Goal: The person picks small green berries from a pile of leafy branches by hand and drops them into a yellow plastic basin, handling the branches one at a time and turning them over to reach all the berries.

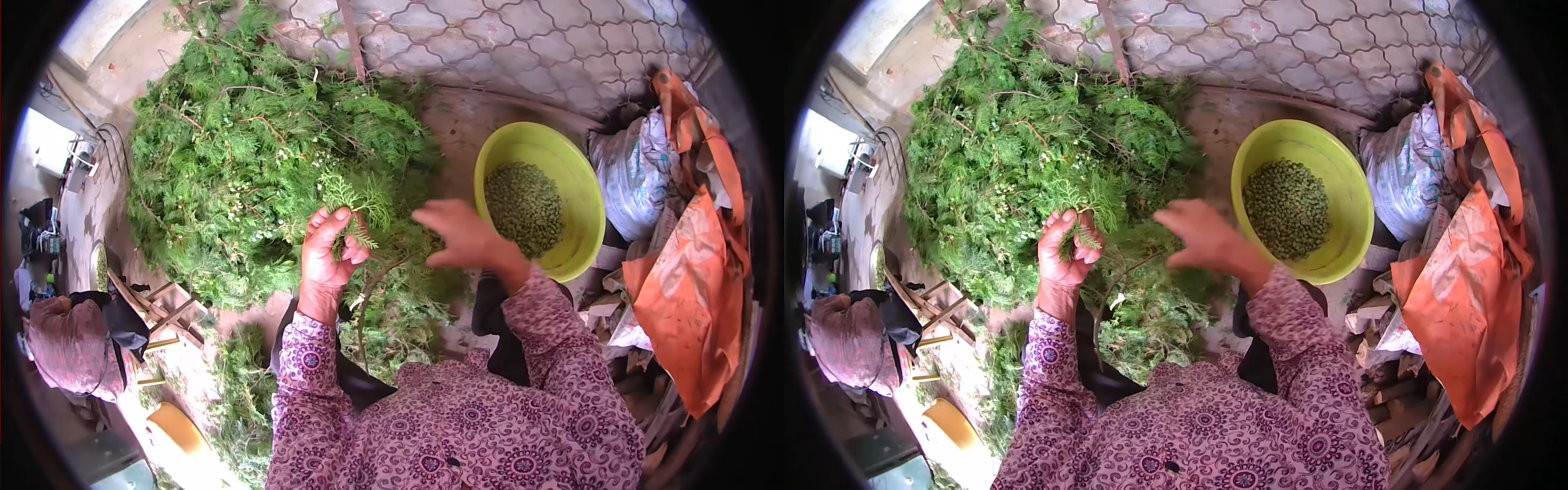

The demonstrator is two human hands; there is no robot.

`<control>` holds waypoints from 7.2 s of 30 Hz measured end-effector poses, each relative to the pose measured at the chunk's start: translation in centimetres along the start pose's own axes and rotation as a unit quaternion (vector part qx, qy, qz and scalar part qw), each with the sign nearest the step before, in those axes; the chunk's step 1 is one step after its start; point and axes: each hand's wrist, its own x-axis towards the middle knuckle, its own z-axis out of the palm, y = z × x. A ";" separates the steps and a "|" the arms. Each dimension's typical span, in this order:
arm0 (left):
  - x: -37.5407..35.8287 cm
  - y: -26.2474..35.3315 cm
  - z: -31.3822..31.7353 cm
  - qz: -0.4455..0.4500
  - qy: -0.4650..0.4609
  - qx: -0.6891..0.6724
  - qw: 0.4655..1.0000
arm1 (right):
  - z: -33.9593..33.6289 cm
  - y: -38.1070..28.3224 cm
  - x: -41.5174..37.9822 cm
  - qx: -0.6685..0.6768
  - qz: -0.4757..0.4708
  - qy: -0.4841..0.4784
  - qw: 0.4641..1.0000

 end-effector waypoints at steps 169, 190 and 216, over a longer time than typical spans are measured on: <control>1.9 -1.0 1.5 0.087 0.209 0.090 0.970 | 0.7 -3.5 1.7 0.614 0.189 0.105 0.759; 1.6 2.5 0.0 0.181 0.121 0.038 0.975 | -7.0 9.4 -4.0 -0.278 0.276 0.384 0.836; 3.7 1.8 -0.4 0.126 -0.309 -0.137 0.933 | -1.2 -1.9 1.9 0.293 0.044 -0.039 0.954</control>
